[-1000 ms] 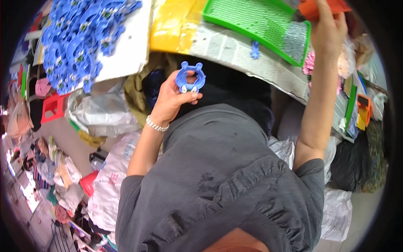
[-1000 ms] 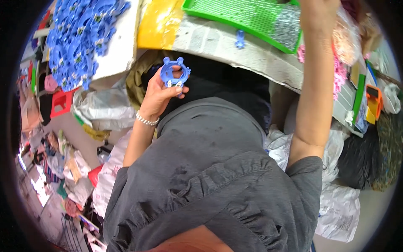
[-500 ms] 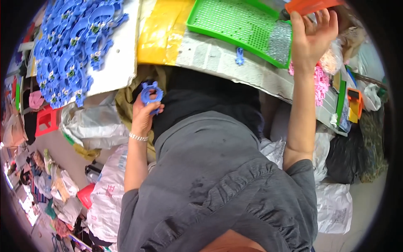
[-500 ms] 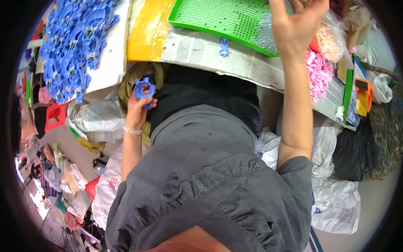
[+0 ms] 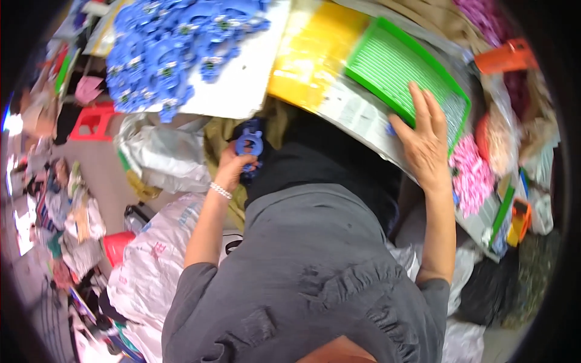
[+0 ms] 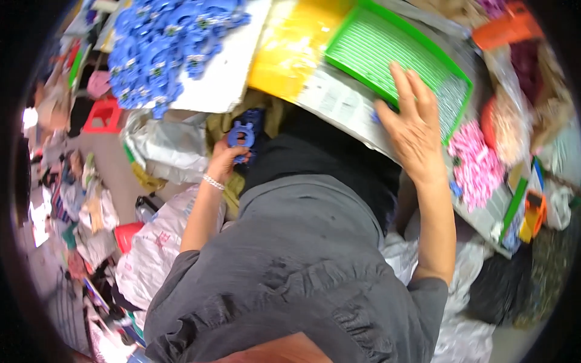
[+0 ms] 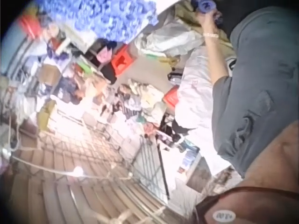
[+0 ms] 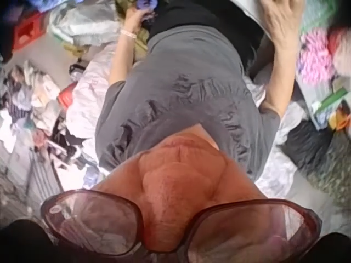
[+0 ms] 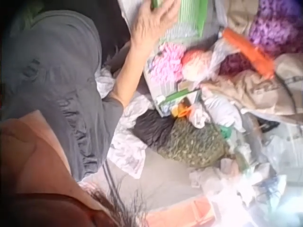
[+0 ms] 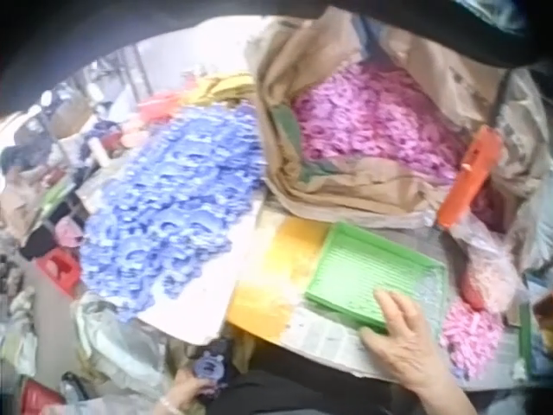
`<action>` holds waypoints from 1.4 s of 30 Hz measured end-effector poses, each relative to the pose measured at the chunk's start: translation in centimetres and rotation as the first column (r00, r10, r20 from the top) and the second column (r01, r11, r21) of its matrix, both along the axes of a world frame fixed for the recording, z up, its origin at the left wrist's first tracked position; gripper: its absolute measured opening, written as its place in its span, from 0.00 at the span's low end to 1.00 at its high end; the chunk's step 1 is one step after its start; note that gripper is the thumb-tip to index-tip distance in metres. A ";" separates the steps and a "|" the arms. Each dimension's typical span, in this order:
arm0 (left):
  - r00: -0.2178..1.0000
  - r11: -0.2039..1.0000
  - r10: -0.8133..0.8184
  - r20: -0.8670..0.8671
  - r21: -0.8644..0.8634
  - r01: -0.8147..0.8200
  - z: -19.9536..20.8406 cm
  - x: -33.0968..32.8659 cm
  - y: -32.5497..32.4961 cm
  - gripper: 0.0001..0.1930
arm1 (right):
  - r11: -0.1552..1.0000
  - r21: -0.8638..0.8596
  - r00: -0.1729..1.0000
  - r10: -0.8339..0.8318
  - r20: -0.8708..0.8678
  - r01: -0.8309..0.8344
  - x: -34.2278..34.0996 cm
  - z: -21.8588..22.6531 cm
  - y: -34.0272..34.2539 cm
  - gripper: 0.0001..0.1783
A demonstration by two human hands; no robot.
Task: Assembling blue plastic toy components by driving screws into them using an electric screwdriver.
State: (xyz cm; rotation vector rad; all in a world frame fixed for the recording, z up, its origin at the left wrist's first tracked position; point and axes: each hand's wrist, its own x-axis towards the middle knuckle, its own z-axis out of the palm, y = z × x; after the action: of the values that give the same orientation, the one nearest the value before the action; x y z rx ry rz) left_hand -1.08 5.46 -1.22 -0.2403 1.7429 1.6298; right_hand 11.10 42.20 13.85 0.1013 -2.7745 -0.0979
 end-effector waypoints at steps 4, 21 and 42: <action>0.998 0.998 0.057 -0.016 0.032 -0.057 0.8 0.4 -0.5 0.20 | 0.999 -0.033 1.000 -0.027 0.005 0.027 -0.3 0.2 -0.9 0.06; 0.874 0.837 -0.204 -0.440 -0.541 -0.077 -0.5 1.6 -1.5 0.36 | 0.834 -0.502 0.956 0.096 -0.276 -0.229 0.1 -3.0 -6.2 0.13; 0.808 0.931 -0.244 -0.537 0.104 0.350 7.8 6.0 13.3 0.07 | 0.420 -0.904 0.939 -0.269 -0.212 -0.084 0.3 -5.0 -5.6 0.06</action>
State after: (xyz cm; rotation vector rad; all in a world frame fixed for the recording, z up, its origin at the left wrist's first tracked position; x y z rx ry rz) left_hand 4.91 18.75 6.55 0.6017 1.8559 1.7071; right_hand 11.40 36.64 8.81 -0.3349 -2.1002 1.2602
